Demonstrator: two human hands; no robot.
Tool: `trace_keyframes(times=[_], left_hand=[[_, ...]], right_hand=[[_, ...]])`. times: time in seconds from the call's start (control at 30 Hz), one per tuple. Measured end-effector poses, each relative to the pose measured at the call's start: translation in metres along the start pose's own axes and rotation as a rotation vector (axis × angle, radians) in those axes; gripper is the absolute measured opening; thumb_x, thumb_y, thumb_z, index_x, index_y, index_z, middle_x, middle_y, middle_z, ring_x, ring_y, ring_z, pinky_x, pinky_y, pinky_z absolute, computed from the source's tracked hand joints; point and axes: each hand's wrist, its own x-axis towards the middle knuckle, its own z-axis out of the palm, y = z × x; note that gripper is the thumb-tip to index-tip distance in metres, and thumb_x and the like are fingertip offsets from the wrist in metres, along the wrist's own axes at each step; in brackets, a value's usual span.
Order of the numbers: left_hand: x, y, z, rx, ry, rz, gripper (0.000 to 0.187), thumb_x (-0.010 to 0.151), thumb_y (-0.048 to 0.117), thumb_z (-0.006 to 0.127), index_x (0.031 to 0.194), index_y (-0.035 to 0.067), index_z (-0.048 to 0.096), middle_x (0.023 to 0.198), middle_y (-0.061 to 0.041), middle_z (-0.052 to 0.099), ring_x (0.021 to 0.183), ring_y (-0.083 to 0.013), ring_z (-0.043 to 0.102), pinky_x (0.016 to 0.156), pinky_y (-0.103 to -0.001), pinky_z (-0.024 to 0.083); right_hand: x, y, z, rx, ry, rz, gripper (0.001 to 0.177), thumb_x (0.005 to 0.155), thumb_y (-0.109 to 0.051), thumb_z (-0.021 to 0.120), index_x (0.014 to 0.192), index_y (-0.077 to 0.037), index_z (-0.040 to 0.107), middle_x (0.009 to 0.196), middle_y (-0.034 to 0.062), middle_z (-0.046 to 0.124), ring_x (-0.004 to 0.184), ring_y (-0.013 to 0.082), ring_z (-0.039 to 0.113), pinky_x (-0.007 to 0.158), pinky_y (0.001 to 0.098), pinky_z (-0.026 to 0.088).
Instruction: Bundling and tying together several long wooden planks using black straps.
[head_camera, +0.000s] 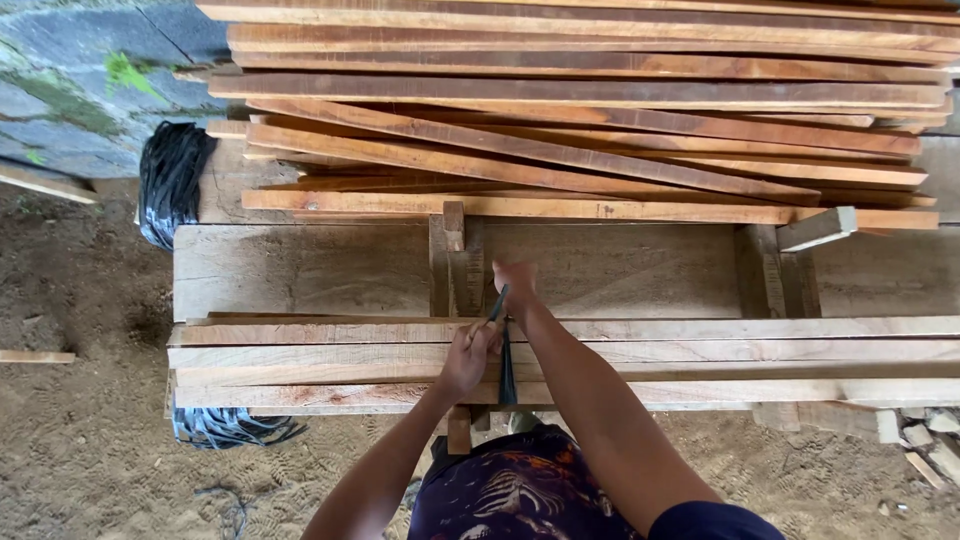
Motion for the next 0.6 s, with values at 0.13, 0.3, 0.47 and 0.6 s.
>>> trace_keyframes(times=[0.13,0.3,0.47,0.6], left_hand=[[-0.002,-0.022,-0.004,-0.067,0.012,0.059,0.051,0.115,0.014,0.038,0.065,0.014,0.038,0.059,0.003,0.031,0.053,-0.0102,0.032,0.063,-0.032,0.055],[0.009,0.001,-0.006,-0.058,-0.012,-0.023,0.051,0.113,0.012,0.036,0.063,0.014,0.043,0.057,0.003,0.034,0.054,-0.0086,0.030,0.062,-0.035,0.057],[0.014,0.011,-0.008,-0.033,-0.007,-0.046,0.048,0.113,0.010,0.036,0.066,0.012,0.047,0.057,0.002,0.037,0.054,-0.0092,0.032,0.059,-0.033,0.052],[0.012,0.011,-0.004,-0.009,-0.012,-0.047,0.048,0.115,0.015,0.036,0.070,0.010,0.052,0.054,-0.005,0.050,0.050,-0.0114,0.046,0.059,-0.035,0.053]], right_hand=[[0.011,0.016,0.010,-0.195,-0.062,0.036,0.033,0.092,-0.029,0.068,0.067,-0.011,0.057,0.053,0.0068,0.047,0.042,0.0192,0.042,0.047,0.0452,0.039],[-0.027,-0.019,0.011,-0.390,-0.050,0.077,0.031,0.102,-0.025,0.059,0.079,-0.005,0.059,0.059,0.0128,0.053,0.046,0.0206,0.049,0.046,0.0431,0.040],[-0.017,-0.010,0.015,-0.371,0.006,-0.007,0.036,0.100,-0.023,0.061,0.068,-0.005,0.060,0.053,0.0123,0.052,0.041,0.0203,0.048,0.043,0.0407,0.039],[-0.002,0.006,0.013,-0.214,0.054,-0.156,0.051,0.095,-0.023,0.066,0.048,-0.014,0.049,0.040,0.0071,0.042,0.032,0.0199,0.038,0.043,0.0439,0.034]])
